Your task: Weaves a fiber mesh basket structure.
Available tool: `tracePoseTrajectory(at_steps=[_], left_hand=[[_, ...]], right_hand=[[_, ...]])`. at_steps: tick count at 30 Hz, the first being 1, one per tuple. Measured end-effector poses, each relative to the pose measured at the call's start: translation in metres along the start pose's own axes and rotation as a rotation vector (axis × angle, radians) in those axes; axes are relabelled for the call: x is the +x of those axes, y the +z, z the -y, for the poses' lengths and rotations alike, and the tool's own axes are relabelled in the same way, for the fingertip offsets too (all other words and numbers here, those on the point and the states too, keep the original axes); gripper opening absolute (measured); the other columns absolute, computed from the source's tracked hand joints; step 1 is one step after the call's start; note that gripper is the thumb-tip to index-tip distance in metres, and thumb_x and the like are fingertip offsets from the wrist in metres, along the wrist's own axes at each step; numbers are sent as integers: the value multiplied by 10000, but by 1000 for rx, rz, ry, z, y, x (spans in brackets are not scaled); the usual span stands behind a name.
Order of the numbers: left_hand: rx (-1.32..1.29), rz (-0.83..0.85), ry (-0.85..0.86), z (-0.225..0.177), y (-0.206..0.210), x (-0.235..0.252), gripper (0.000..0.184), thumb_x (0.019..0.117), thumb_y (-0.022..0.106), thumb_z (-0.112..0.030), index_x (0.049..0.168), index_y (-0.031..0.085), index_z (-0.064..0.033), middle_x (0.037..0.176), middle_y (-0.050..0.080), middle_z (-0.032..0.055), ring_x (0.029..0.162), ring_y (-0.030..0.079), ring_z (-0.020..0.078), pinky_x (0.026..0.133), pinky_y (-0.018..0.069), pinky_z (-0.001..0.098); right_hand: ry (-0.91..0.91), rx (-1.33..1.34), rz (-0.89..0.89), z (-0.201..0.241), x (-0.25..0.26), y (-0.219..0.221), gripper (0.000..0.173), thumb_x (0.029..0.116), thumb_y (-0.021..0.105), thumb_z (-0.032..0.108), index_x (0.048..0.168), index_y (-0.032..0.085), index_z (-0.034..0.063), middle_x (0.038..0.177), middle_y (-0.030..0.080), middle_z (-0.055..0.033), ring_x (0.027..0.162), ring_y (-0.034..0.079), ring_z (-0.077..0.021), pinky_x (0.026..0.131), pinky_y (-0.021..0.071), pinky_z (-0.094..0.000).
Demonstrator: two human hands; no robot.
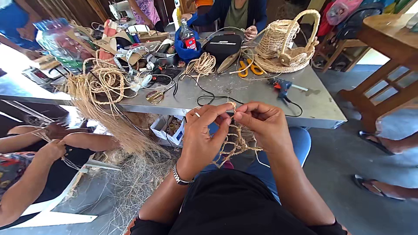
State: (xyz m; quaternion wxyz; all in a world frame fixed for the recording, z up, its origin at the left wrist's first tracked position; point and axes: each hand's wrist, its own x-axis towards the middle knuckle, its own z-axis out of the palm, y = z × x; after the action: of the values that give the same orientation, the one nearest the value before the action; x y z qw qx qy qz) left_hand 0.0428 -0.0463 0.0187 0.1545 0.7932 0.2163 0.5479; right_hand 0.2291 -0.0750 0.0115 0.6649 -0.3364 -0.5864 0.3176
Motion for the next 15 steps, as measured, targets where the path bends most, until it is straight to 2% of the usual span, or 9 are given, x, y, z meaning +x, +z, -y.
tracePoseTrajectory(at_steps=[2,4,5,6,8,9,11,13,15], left_hand=[[-4,-4,-3,2,2,0,287,949,654,-75,1232,701,-70,976,709,-35,935,634,81,983,438,461],[-19,-15,-5,3,5,0,307,951,651,-66,1255,694,-67,985,701,-25,945,634,99,951,484,420],[-27,-20,-5,3,5,0,320,952,654,-61,1270,689,-64,983,695,-19,937,631,105,919,502,395],[-30,-26,-4,3,5,1,337,951,656,-57,1287,686,-63,982,692,-14,925,627,107,879,508,370],[-44,-36,1,2,3,3,349,945,652,-38,1293,679,-46,995,686,10,918,623,116,831,515,335],[-48,-39,4,2,1,4,348,944,653,-31,1291,676,-34,1010,677,26,911,629,114,809,539,306],[-50,-43,4,2,-1,6,343,949,653,-29,1292,676,-18,1034,648,50,892,627,101,767,559,247],[-37,-51,9,2,-1,7,338,943,663,-29,1281,687,-22,1035,627,50,878,607,85,749,538,216],[-38,-48,19,2,-1,7,331,940,674,-30,1270,690,-21,1057,631,56,895,610,86,768,540,221]], right_hand=[[0,-23,-9,-1,1,0,94,882,797,121,964,759,97,709,620,45,546,497,-5,491,432,-142],[0,-28,-5,-2,2,-1,94,889,795,133,967,757,98,670,587,50,507,453,-1,454,390,-137],[-9,-22,8,-2,3,-2,96,902,784,147,979,754,98,709,589,46,523,458,-5,459,391,-138],[-20,-10,38,-2,3,-3,104,931,753,171,1008,751,100,811,601,39,571,479,-8,483,411,-137],[-24,24,90,-1,4,-6,173,1013,632,209,1078,746,96,1004,618,25,636,492,2,509,412,-130],[-18,30,94,0,4,-6,218,1042,566,203,1113,738,91,1030,624,22,638,481,3,510,393,-130],[9,17,71,1,5,-3,237,1073,499,195,1163,697,99,912,636,27,575,456,6,472,349,-127],[22,12,73,2,6,-1,221,1088,473,193,1196,647,108,818,612,27,535,440,3,447,328,-123],[12,22,72,2,6,0,240,1085,487,181,1197,674,80,776,613,24,534,462,2,457,362,-124]])
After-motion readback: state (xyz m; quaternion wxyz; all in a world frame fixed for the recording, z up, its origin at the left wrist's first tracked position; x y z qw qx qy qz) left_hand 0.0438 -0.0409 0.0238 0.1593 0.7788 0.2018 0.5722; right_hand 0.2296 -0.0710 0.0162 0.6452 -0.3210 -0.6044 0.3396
